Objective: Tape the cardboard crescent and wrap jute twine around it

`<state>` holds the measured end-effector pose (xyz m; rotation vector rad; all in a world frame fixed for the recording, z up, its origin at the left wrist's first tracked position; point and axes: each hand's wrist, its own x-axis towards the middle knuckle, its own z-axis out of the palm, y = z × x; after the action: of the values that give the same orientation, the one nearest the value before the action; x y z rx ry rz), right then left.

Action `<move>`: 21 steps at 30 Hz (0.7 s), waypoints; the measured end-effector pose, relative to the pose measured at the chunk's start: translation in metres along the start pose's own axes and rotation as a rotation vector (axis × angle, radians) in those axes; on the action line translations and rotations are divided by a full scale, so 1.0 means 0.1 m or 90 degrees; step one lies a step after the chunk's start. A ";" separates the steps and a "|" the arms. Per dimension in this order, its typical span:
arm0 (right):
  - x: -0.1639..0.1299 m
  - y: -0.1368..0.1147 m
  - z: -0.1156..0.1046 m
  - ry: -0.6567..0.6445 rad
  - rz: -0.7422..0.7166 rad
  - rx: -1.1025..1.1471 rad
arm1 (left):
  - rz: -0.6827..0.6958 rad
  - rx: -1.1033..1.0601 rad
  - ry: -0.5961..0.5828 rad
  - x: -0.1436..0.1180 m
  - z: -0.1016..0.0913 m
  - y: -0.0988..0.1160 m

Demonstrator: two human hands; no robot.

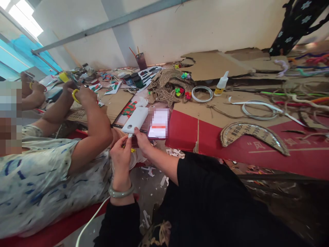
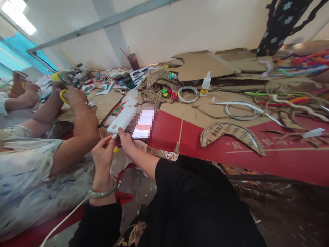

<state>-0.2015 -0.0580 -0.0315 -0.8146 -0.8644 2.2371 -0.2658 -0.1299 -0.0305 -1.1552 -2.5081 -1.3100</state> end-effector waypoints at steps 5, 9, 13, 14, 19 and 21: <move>-0.11 0.08 -0.15 -0.086 0.002 -0.094 | 0.079 0.040 0.056 -0.03 -0.03 -0.01; -0.21 0.20 -0.47 -0.116 -0.001 -0.185 | 0.206 0.066 0.163 -0.24 -0.08 0.02; -0.46 0.25 -0.92 -0.166 0.031 -0.242 | 0.258 -0.025 0.050 -0.71 -0.22 0.17; -0.54 0.24 -1.03 -0.178 0.045 -0.253 | 0.269 -0.055 -0.017 -0.84 -0.28 0.24; -0.97 0.23 -1.55 -0.185 0.088 -0.274 | 0.308 -0.199 -0.376 -1.25 -0.70 0.66; -1.12 0.24 -1.70 -0.176 0.094 -0.278 | 0.350 -0.257 -0.514 -1.34 -0.90 0.78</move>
<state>-0.0171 -0.0893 -0.1147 -0.7863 -1.5051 2.3593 -0.1419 -0.2469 0.0258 -2.6664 -2.0272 -1.3844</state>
